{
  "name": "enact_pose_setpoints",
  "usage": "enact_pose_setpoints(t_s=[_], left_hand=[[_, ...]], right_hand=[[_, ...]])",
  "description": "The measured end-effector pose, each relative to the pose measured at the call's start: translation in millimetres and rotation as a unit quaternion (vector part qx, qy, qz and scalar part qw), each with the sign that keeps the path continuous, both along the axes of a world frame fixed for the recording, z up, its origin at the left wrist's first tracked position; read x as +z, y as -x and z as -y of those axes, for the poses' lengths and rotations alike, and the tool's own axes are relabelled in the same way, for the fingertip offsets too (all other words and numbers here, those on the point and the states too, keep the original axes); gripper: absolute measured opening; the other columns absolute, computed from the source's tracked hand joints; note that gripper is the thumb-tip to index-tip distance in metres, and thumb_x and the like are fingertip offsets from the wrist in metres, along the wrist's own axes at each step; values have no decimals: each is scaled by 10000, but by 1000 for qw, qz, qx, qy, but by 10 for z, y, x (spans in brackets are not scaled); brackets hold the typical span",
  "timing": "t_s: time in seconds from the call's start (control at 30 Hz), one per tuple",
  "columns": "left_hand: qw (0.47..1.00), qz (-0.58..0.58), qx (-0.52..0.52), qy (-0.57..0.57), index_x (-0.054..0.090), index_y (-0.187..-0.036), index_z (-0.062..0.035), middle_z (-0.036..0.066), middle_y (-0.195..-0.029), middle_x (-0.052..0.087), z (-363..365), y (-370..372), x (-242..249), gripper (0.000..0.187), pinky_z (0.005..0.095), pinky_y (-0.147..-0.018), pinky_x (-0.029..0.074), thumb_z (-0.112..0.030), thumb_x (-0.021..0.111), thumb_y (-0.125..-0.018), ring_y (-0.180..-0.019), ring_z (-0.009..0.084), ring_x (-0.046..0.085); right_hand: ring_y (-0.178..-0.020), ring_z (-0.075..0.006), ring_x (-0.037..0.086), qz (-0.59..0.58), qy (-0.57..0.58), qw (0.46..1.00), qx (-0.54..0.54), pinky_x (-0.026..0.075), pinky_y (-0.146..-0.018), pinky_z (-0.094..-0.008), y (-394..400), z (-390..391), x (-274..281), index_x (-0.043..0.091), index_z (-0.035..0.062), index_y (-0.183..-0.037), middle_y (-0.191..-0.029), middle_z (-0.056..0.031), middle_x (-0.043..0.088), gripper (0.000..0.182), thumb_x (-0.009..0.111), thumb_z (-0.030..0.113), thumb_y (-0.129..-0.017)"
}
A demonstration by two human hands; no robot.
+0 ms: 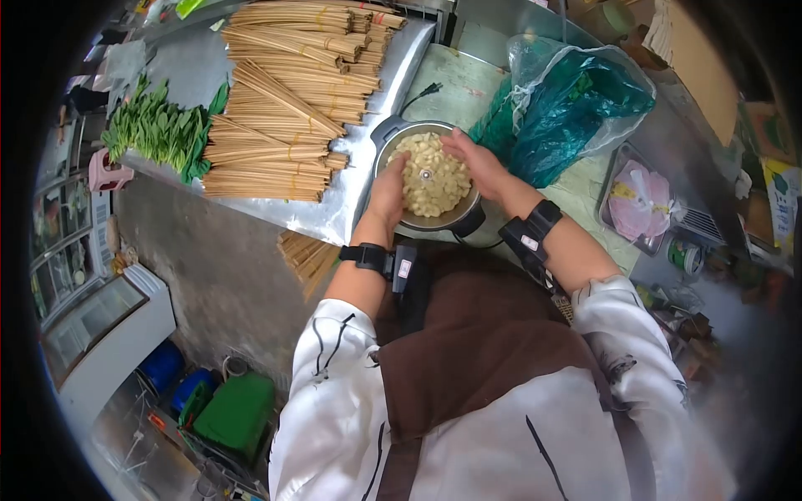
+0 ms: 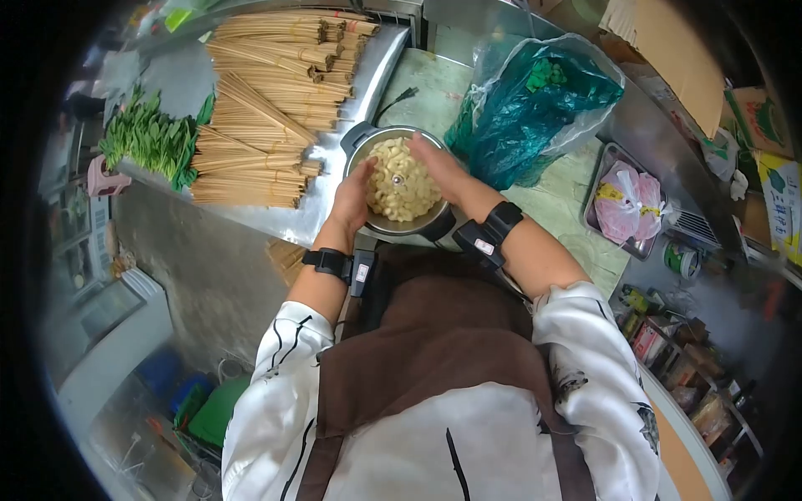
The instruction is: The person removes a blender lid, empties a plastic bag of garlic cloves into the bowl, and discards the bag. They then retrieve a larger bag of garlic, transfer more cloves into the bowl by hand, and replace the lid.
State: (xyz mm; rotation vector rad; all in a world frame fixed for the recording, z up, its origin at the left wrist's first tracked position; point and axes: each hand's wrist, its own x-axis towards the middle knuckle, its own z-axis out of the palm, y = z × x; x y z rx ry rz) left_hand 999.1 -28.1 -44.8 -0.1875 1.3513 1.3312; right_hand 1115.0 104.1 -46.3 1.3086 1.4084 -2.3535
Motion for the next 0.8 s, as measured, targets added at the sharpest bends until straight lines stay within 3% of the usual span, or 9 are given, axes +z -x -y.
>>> enact_pose_setpoints(t_s=[0.07,0.1,0.2,0.23,0.4,0.5,0.6,0.7,0.8], left_hand=[[999,-34,-6,4,422,-1290,-40,116,-1407,307,70,66,-83,483,367,-1054,144,-357,348,-933,-1306,218,240],[998,-58,9,5,455,-1253,-31,117,-1332,413,90,89,-136,450,344,-1020,226,-333,365,-931,-1243,206,347],[997,-65,45,-6,479,-1208,-22,102,-1211,520,166,226,-260,397,314,-951,323,-287,386,-927,-1123,180,467],[996,-78,50,-11,490,-1173,-11,84,-1109,575,177,279,-219,345,277,-860,396,-232,396,-925,-998,151,541],[993,-86,71,-26,528,-1118,-13,65,-1004,623,195,447,-128,264,213,-739,445,-169,445,-922,-847,103,590],[991,-101,80,-21,537,-1090,-3,75,-975,629,170,477,-109,228,204,-694,460,-127,470,-911,-808,100,595],[991,-106,81,-18,543,-1073,1,74,-958,627,96,494,-105,214,203,-677,466,-117,474,-908,-810,102,593],[989,-120,83,-32,544,-1080,18,78,-945,615,-52,504,19,215,217,-724,484,-60,494,-886,-814,113,593],[985,-155,54,-50,536,-1095,36,100,-998,597,-168,508,188,251,232,-779,480,-57,537,-862,-859,135,590]], right_hand=[[-1282,-227,297,-10,-6,1000,14,135,-1060,-434,-27,-61,0,376,47,-1317,-1355,-140,379,678,288,569,-895],[-1224,-234,389,-11,-12,1000,-5,251,-1029,-392,-56,-75,45,377,34,-1310,-1309,-152,424,593,346,480,-920],[-1099,-229,513,-71,-45,996,40,388,-927,-343,-220,-66,364,407,-9,-1273,-1186,-157,524,532,447,376,-908],[-984,-213,583,-100,-47,993,35,463,-827,-296,-270,-53,608,429,-19,-1243,-1115,-150,562,421,479,232,-909],[-878,-232,614,-217,-135,967,10,485,-809,-335,-612,-199,1771,472,-38,-1181,-1013,-171,598,334,430,175,-927],[-867,-238,612,-284,-246,924,-69,484,-797,-347,-759,-537,1976,488,-34,-1167,-989,-178,606,308,401,142,-929],[-840,-222,620,-139,-594,792,-32,487,-747,-328,-707,-956,1708,558,4,-1079,-926,-117,637,246,442,137,-908],[-846,-298,595,43,-764,622,167,469,-732,-371,-752,-1149,1470,574,24,-1019,-939,-148,619,203,459,99,-870],[-851,-377,550,71,-663,726,168,451,-728,-424,-818,-1158,1219,566,25,-946,-934,-191,585,155,467,61,-832]])
